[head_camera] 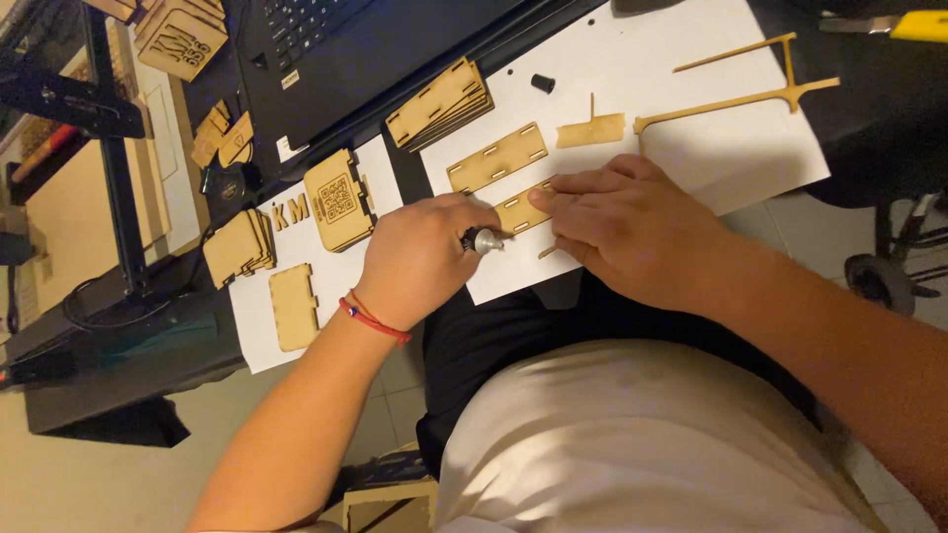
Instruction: Assembling laser-cut wooden box components by applying glue to the joints and fitting the pieces together.
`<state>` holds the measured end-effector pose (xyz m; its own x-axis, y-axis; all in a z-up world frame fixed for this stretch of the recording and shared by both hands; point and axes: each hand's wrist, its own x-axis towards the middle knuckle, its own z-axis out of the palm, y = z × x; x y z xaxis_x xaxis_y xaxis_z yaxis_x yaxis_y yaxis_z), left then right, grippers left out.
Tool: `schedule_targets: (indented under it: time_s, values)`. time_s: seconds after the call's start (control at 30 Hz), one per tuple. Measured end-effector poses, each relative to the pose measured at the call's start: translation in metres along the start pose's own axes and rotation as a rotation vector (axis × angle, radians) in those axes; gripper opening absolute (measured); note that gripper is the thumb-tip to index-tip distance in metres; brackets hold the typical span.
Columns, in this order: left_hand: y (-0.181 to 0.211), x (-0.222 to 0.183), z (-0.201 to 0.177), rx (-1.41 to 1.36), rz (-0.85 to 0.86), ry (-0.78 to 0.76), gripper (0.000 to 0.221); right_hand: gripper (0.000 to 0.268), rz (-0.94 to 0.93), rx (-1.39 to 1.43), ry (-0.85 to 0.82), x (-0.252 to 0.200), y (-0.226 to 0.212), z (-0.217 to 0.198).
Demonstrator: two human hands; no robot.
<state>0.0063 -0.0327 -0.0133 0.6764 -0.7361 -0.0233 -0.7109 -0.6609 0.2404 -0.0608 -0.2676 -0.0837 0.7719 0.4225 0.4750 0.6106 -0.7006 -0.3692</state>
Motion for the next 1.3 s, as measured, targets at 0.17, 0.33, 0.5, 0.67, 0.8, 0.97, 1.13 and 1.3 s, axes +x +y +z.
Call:
schedule_targets:
  time_s: [0.17,0.33,0.5,0.67,0.8,0.97,1.13,1.3]
  values:
    - [0.001,0.002,0.000,0.104,0.011,-0.025,0.038,0.040,0.052,0.009,-0.044,0.005,0.001,-0.003]
    - [-0.012,-0.006,-0.021,-0.013,-0.306,0.131,0.029,0.012,0.085,0.091,-0.086,0.012,-0.006,-0.019]
    - [-0.015,-0.018,-0.039,-0.713,-0.514,0.441,0.006,0.014,0.188,0.161,-0.089,0.021,-0.014,-0.024]
    - [0.002,-0.012,-0.013,-0.927,-0.483,0.555,0.010,0.011,0.348,0.269,-0.042,0.025,-0.011,-0.031]
    - [0.020,-0.003,-0.014,-0.916,-0.556,0.375,0.018,0.003,0.356,-0.026,0.214,0.012,0.027,-0.027]
    - [0.033,0.007,-0.014,-0.839,-0.497,0.298,0.015,0.006,0.448,-0.076,0.223,0.006,0.045,-0.030]
    - [0.032,0.007,-0.021,-0.733,-0.389,0.238,0.012,0.006,0.444,-0.270,0.091,0.004,0.055,-0.031]
    - [0.026,0.013,-0.008,-0.986,-0.415,0.238,0.015,0.012,0.375,-0.331,0.072,0.007,0.040,-0.036]
